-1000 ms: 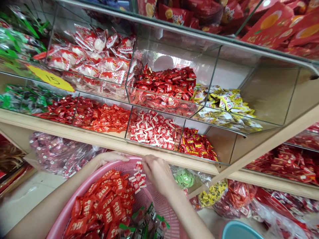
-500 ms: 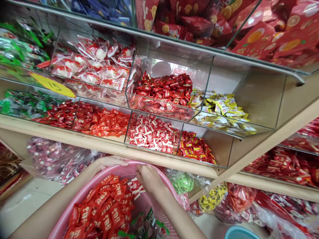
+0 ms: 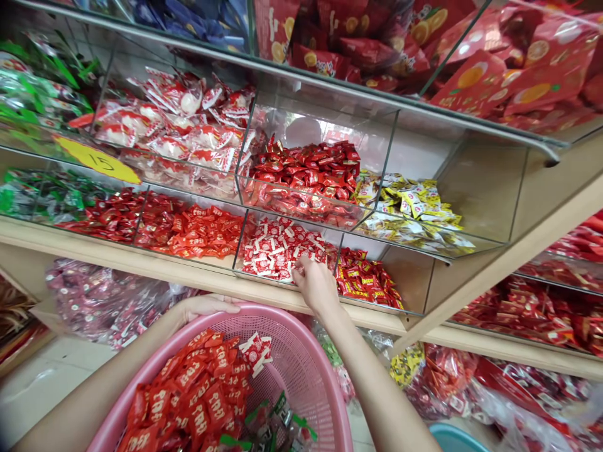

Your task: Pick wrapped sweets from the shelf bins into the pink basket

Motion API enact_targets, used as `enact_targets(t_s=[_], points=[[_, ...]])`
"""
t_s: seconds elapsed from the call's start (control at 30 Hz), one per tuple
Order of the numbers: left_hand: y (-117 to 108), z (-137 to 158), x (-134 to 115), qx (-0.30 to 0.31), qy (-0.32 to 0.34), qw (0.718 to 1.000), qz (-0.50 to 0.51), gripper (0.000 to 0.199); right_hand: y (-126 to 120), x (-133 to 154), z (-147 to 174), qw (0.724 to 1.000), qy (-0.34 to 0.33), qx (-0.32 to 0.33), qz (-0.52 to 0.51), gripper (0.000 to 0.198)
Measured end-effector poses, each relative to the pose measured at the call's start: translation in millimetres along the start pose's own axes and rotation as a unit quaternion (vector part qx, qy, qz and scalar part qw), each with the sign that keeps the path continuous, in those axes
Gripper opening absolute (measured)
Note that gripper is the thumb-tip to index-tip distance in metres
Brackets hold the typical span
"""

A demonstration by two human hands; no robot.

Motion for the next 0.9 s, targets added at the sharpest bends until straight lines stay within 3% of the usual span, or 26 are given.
enact_targets(t_s=[0.4, 0.73, 0.9], points=[[1, 3, -3, -0.016, -0.009, 1.000, -0.005, 0.046, 8, 11, -6, 0.995, 0.003, 0.022, 0.102, 0.016], [-1, 1, 0, -0.019, -0.018, 1.000, -0.004, 0.050, -8, 2, 11, 0.992, 0.055, -0.035, 0.107, 0.017], [2, 2, -2, -0.007, -0.014, 1.000, -0.008, 0.049, -24, -1, 17, 0.988, 0.048, -0.133, 0.055, 0.020]])
Point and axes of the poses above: each hand's wrist, its own z-axis away from the middle knuckle, its own y-axis out of the palm, x = y × z, the point moved 5 cm from there along -z, towards the middle knuckle, and after that the axes turned 6 degrees about z, right-handed, at the moved point
